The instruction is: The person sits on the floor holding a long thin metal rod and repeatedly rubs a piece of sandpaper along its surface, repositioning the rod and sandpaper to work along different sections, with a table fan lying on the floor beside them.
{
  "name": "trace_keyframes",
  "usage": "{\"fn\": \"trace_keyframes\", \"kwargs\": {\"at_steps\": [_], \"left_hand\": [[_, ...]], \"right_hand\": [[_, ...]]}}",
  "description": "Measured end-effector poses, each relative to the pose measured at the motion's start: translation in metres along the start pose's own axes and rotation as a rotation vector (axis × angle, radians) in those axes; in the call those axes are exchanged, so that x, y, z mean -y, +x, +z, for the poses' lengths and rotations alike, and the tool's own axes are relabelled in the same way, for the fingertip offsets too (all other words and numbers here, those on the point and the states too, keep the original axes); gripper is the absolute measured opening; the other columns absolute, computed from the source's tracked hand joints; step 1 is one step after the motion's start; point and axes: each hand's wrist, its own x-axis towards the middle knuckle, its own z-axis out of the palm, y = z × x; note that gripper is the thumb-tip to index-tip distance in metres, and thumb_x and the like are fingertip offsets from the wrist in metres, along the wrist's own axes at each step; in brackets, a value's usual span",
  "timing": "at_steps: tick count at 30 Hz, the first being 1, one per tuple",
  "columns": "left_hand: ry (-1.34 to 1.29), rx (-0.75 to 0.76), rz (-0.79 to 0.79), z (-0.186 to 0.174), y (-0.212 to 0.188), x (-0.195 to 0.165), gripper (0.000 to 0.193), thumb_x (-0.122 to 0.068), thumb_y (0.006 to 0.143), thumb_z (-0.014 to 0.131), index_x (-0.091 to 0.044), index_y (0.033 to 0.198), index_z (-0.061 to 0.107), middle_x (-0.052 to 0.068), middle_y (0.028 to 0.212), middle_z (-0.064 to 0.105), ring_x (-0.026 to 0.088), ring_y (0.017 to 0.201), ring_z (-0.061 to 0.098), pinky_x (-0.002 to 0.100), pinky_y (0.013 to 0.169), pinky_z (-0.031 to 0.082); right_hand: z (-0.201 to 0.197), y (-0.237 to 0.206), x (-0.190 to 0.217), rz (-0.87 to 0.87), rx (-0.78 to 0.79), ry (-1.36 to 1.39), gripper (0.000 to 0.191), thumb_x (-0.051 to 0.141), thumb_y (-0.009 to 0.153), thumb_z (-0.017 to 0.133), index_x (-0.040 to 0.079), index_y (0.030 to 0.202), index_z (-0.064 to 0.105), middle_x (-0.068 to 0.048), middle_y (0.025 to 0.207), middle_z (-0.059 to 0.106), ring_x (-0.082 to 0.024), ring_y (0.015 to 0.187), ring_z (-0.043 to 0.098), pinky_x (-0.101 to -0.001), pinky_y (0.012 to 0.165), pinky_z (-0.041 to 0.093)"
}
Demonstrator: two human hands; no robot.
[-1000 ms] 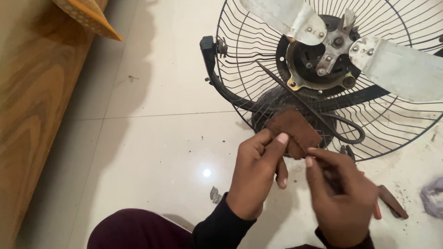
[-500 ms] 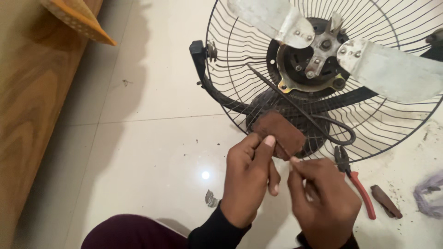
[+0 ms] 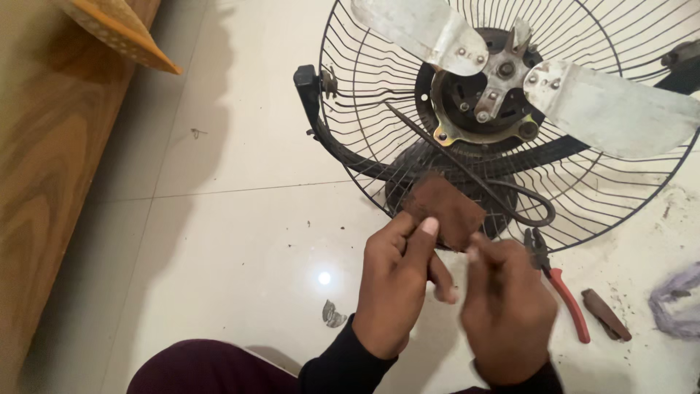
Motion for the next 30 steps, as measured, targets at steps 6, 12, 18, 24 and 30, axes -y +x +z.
{"fn": "trace_keyframes", "kwargs": {"at_steps": [6, 12, 18, 24, 30], "left_hand": [[-0.009, 0.041, 0.041, 0.0, 0.001, -0.004, 0.028, -0.015, 0.106, 0.051, 0.008, 0.117, 0.063, 0.009, 0.082, 0.065, 0.011, 0.054, 0.059, 0.026, 0.051, 0.05], [0.044, 0.074, 0.073, 0.001, 0.0, -0.008, 0.032, -0.016, 0.104, 0.055, 0.009, 0.121, 0.066, 0.008, 0.09, 0.07, 0.011, 0.057, 0.062, 0.025, 0.053, 0.051], [0.365, -0.025, 0.232, 0.002, -0.001, -0.013, 0.024, -0.013, 0.102, 0.061, 0.01, 0.101, 0.07, 0.008, 0.078, 0.067, 0.011, 0.06, 0.067, 0.026, 0.052, 0.054], [0.589, -0.003, 0.37, 0.0, -0.002, -0.016, 0.018, -0.007, 0.101, 0.065, 0.008, 0.091, 0.068, 0.01, 0.076, 0.068, 0.014, 0.063, 0.074, 0.025, 0.053, 0.054], [0.922, 0.083, 0.663, -0.003, -0.006, -0.016, 0.028, 0.008, 0.092, 0.06, 0.005, 0.119, 0.066, 0.012, 0.091, 0.07, 0.018, 0.067, 0.073, 0.028, 0.059, 0.056]], "right_hand": [[-0.003, -0.003, 0.001, 0.068, 0.074, 0.126, 0.013, 0.002, 0.096, 0.068, -0.002, 0.108, 0.063, -0.012, 0.088, 0.07, -0.02, 0.074, 0.075, -0.0286, 0.062, 0.056], [-0.011, 0.007, -0.007, 0.137, 0.086, 0.133, 0.013, 0.001, 0.099, 0.068, -0.002, 0.11, 0.063, -0.009, 0.085, 0.07, -0.014, 0.07, 0.072, -0.0248, 0.057, 0.051], [-0.021, 0.017, 0.004, 0.145, 0.123, 0.114, 0.013, 0.0, 0.092, 0.073, -0.002, 0.105, 0.07, -0.006, 0.074, 0.068, -0.006, 0.055, 0.06, -0.0231, 0.051, 0.043], [-0.032, 0.02, 0.012, 0.135, 0.12, 0.104, 0.012, 0.002, 0.091, 0.076, -0.003, 0.101, 0.071, -0.003, 0.067, 0.06, -0.004, 0.056, 0.052, -0.0216, 0.051, 0.038], [-0.034, 0.02, 0.001, 0.501, 0.211, 0.33, 0.013, 0.004, 0.093, 0.072, -0.004, 0.103, 0.072, 0.0, 0.068, 0.062, 0.0, 0.058, 0.047, -0.0189, 0.049, 0.033]]}}
